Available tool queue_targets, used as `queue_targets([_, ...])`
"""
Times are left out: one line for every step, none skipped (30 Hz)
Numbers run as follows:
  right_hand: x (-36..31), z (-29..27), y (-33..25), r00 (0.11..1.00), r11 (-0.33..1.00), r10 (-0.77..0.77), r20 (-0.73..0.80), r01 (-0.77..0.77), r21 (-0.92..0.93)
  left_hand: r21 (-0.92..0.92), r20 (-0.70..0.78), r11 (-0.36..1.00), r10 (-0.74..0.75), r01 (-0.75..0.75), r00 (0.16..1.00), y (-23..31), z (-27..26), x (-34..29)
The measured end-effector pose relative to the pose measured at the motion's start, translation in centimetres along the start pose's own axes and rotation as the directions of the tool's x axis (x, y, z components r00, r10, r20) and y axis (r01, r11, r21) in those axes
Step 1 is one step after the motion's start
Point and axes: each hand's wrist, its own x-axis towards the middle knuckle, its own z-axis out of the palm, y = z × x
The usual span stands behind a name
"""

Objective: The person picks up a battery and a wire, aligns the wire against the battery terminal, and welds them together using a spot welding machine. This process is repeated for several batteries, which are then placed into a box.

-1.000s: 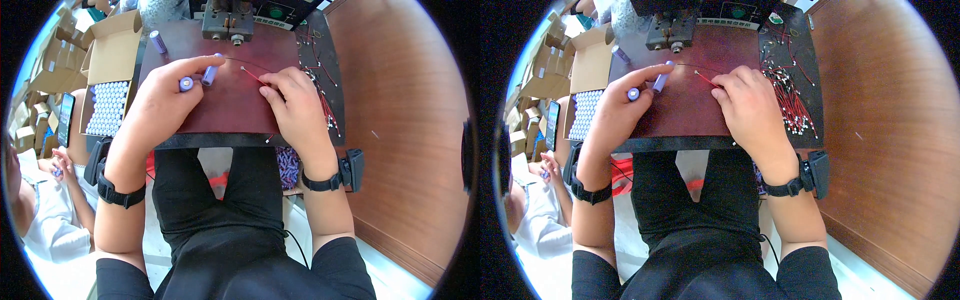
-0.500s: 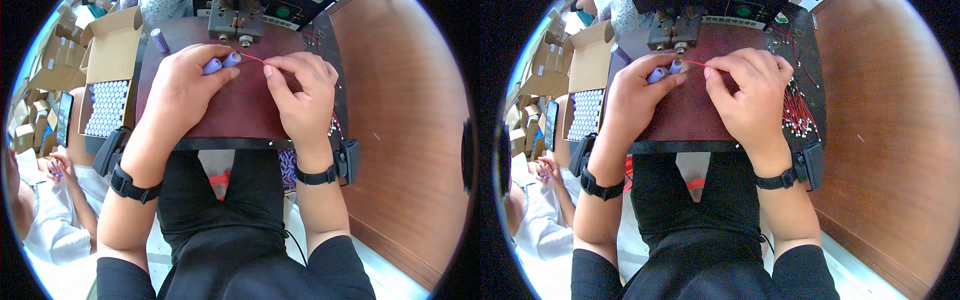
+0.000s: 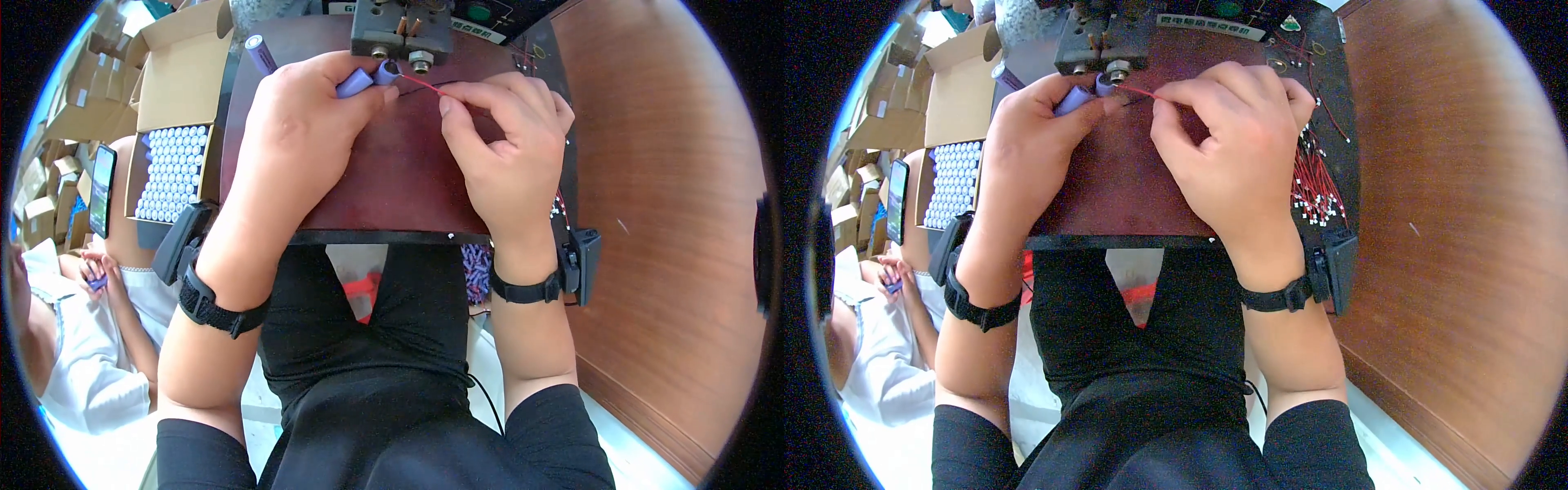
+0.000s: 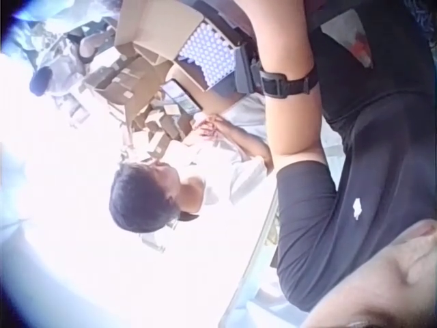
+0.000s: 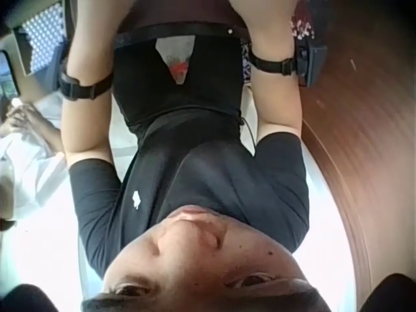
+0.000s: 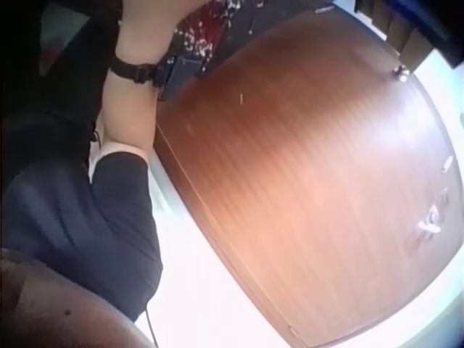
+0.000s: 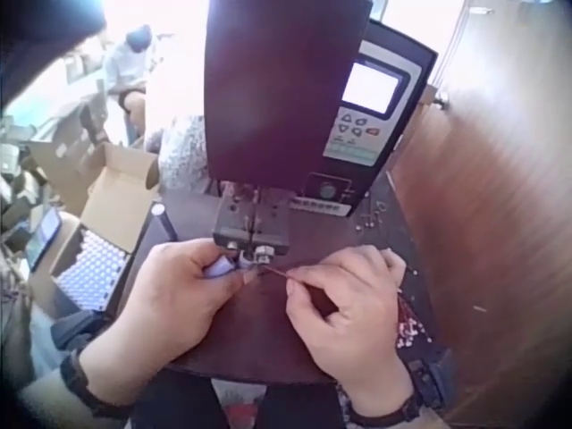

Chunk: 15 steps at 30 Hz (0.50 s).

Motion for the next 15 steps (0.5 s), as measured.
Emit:
queue_targets([-0.01, 0.03, 0.07, 1.000, 1.000, 0.016, 0.011, -0.016, 0.005, 0.001, -0.001, 1.000, 0.000, 0.000, 1.000, -0.05, 0.01, 0.07])
queue_targets([-0.02, 0.10, 0.10, 0.999, 0.999, 0.031, 0.022, -0.032, 0.010, -0.002, -0.005, 1.000, 0.006, -0.006, 1.000, -0.14, 0.03, 0.18])
queue_targets([0.01, 0.27, 0.17, 0.999, 0.999, 0.033, 0.022, -0.033, 0.010, -0.006, -0.009, 1.000, 0.011, -0.011, 1.000, -0.21, 0.09, 0.22])
queue_targets([0.11, 0.56, 0.29, 0.999, 0.999, 0.039, -0.006, -0.039, 0.021, -0.006, -0.008, 1.000, 0.010, -0.010, 1.000, -0.29, 0.17, 0.21])
queue_targets([0.17, 0.76, 0.36, 0.998, 0.998, 0.046, -0.034, -0.045, 0.033, -0.027, -0.005, 1.000, 0.003, -0.003, 1.000, -0.40, 0.26, 0.18])
queue_targets([0.18, 0.80, 0.34, 0.998, 0.998, 0.047, -0.032, -0.046, 0.033, -0.048, -0.003, 0.999, -0.007, 0.006, 1.000, -0.45, 0.31, 0.12])
queue_targets([0.18, 0.81, 0.31, 0.999, 0.998, 0.044, -0.032, -0.043, 0.038, -0.048, -0.002, 0.999, -0.009, 0.009, 1.000, -0.44, 0.32, 0.11])
queue_targets([0.18, 0.84, 0.29, 0.999, 0.998, 0.042, -0.031, -0.041, 0.043, -0.035, -0.011, 0.999, 0.005, -0.005, 1.000, -0.41, 0.33, 0.14])
queue_targets([0.21, 0.89, 0.29, 0.999, 0.998, 0.043, -0.030, -0.041, 0.043, -0.021, -0.021, 1.000, 0.020, -0.020, 1.000, -0.38, 0.33, 0.18])
queue_targets([0.24, 0.96, 0.30, 0.999, 0.998, 0.041, -0.033, -0.040, 0.047, -0.021, -0.020, 1.000, 0.019, -0.019, 1.000, -0.44, 0.32, 0.22])
queue_targets([0.25, 0.98, 0.29, 0.998, 0.998, 0.040, -0.037, -0.039, 0.051, -0.002, -0.020, 1.000, 0.028, -0.028, 0.999, -0.53, 0.27, 0.28])
queue_targets([0.26, 0.99, 0.27, 0.999, 0.998, 0.040, -0.037, -0.039, 0.051, 0.018, -0.022, 0.999, 0.037, -0.037, 0.999, -0.61, 0.23, 0.31])
queue_targets([0.28, 1.00, 0.25, 0.999, 0.998, 0.042, -0.031, -0.040, 0.056, 0.018, -0.022, 0.999, 0.037, -0.036, 0.999, -0.63, 0.26, 0.28])
queue_targets([0.30, 1.01, 0.23, 0.999, 0.997, 0.043, -0.026, -0.041, 0.061, -0.010, -0.014, 1.000, 0.018, -0.018, 1.000, -0.67, 0.30, 0.23])
queue_targets([0.27, 1.01, 0.26, 0.999, 0.997, 0.043, -0.026, -0.041, 0.061, -0.038, -0.005, 0.999, 0.000, -0.001, 1.000, -0.71, 0.35, 0.20])
